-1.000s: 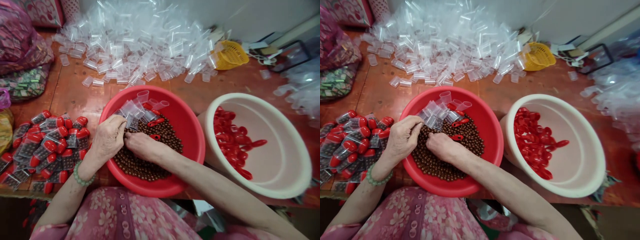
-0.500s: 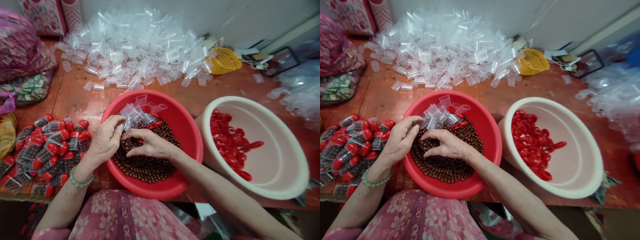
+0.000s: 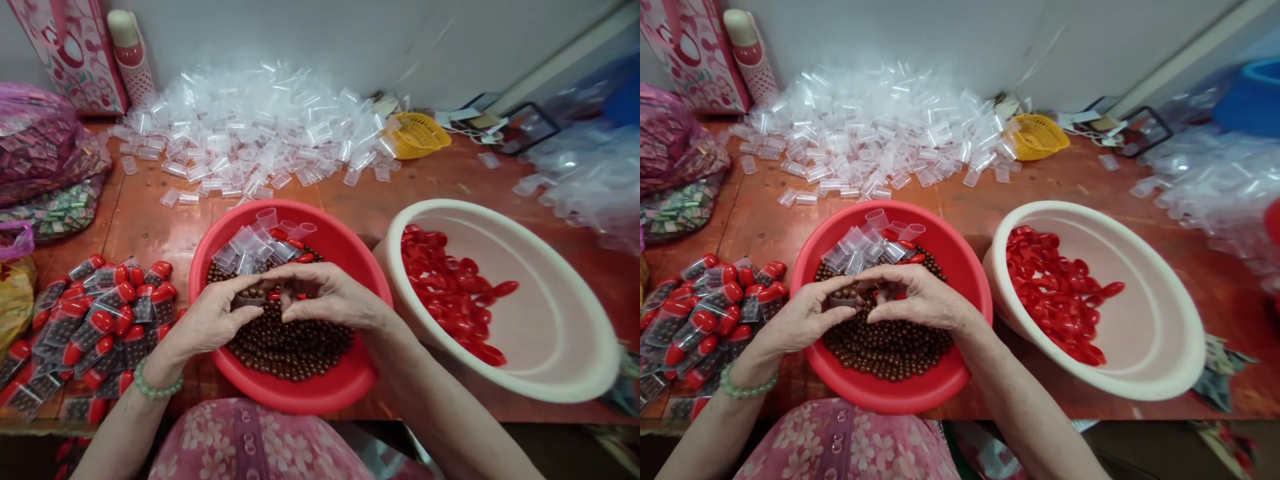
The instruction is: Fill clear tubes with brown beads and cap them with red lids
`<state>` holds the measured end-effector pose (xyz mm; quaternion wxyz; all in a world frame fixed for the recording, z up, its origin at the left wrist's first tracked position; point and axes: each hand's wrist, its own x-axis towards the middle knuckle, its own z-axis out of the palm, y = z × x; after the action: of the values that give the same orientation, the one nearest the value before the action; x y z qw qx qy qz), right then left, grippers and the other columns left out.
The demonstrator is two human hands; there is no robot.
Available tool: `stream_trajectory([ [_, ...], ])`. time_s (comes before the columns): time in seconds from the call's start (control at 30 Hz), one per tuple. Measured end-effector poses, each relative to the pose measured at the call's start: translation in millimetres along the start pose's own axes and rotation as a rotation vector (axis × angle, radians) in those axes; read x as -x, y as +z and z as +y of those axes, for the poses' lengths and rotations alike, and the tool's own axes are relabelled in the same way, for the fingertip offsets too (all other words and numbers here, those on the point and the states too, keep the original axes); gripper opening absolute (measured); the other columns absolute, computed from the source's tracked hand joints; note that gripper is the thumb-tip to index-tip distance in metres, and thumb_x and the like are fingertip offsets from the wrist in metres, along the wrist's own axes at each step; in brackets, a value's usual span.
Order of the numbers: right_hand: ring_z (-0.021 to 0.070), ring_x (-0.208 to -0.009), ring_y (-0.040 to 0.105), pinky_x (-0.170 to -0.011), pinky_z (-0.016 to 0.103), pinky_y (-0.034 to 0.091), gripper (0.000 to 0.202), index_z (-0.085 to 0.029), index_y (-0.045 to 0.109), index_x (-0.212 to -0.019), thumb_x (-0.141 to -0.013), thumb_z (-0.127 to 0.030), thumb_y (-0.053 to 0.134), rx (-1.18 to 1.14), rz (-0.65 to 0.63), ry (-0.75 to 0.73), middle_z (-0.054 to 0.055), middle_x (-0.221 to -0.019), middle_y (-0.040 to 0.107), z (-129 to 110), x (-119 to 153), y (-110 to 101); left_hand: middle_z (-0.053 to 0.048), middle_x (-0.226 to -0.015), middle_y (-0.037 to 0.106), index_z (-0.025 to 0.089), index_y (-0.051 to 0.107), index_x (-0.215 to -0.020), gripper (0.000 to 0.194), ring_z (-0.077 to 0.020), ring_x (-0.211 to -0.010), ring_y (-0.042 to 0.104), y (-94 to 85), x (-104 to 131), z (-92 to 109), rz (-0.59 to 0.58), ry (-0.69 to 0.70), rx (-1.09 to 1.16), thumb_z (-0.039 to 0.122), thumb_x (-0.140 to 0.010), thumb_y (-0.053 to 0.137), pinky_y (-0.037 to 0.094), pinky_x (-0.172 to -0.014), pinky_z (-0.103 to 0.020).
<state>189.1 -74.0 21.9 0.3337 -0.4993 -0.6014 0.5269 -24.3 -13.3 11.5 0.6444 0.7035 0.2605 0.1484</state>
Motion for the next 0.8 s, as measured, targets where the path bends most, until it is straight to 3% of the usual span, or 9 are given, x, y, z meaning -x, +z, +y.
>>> stream_trajectory([
  [0.1,0.0156,-0.077,0.063,-0.074,0.03,0.051,0.031,-0.018,0.066,-0.108,-0.082,-0.035,0.068,0.343,0.038,0.057,0.003,-0.087,0.07,8.3,0.4,-10.3,-0.009,-0.11,0.07,0.016,0.065,-0.11,0.028,-0.0207,-0.104,0.065,-0.4,-0.4,1.4,0.082,-0.006,-0.005,0.014,-0.082,0.06,0.051,-0.095,-0.039],
  [0.23,0.0217,-0.094,0.064,-0.082,0.032,0.049,0.021,-0.016,0.065,-0.105,-0.084,-0.018,0.061,0.917,-0.128,0.183,0.009,-0.104,0.066,21.8,-7.8,-4.0,-0.007,-0.106,0.07,0.018,0.067,-0.096,0.019,-0.0183,-0.101,0.065,0.4,-1.3,3.6,0.09,0.1,-0.071,0.01,-0.081,0.058,0.051,-0.095,-0.037],
  [0.37,0.0205,-0.085,0.065,-0.069,0.028,0.047,0.018,-0.016,0.066,-0.094,-0.086,-0.011,0.051,1.08,-0.226,0.248,0.01,-0.097,0.065,29.4,-14.0,9.8,-0.008,-0.119,0.064,0.02,0.069,-0.092,0.018,-0.0194,-0.114,0.06,0.6,0.1,6.6,0.162,0.143,-0.106,0.01,-0.08,0.06,0.047,-0.102,-0.038],
  [0.53,0.0172,-0.082,0.064,-0.07,0.026,0.045,0.016,-0.016,0.064,-0.088,-0.09,-0.014,0.048,0.999,-0.17,0.238,0.007,-0.089,0.068,30.8,-9.4,6.0,-0.005,-0.098,0.069,0.02,0.063,-0.112,0.031,-0.0161,-0.092,0.067,2.2,2.6,8.5,0.139,0.063,-0.003,0.013,-0.082,0.06,0.053,-0.085,-0.031],
  [0.67,0.0151,-0.073,0.062,-0.068,0.027,0.049,0.016,-0.018,0.061,-0.096,-0.09,-0.03,0.055,0.443,0.217,0.128,0.003,-0.081,0.066,24.4,-3.0,0.7,-0.004,-0.092,0.071,0.018,0.058,-0.11,0.031,-0.0164,-0.087,0.068,6.0,-0.6,4.1,0.202,-0.025,0.081,0.014,-0.079,0.063,0.053,-0.081,-0.03],
  [0.8,0.011,-0.061,0.059,-0.056,0.023,0.049,0.029,-0.023,0.059,-0.106,-0.081,-0.034,0.067,-0.123,0.568,0.046,-0.002,-0.078,0.064,6.3,-5.9,8.5,-0.003,-0.087,0.071,0.017,0.059,-0.096,0.02,-0.0152,-0.082,0.067,8.2,-4.8,4.2,0.197,-0.06,0.216,0.017,-0.077,0.066,0.052,-0.077,-0.029],
])
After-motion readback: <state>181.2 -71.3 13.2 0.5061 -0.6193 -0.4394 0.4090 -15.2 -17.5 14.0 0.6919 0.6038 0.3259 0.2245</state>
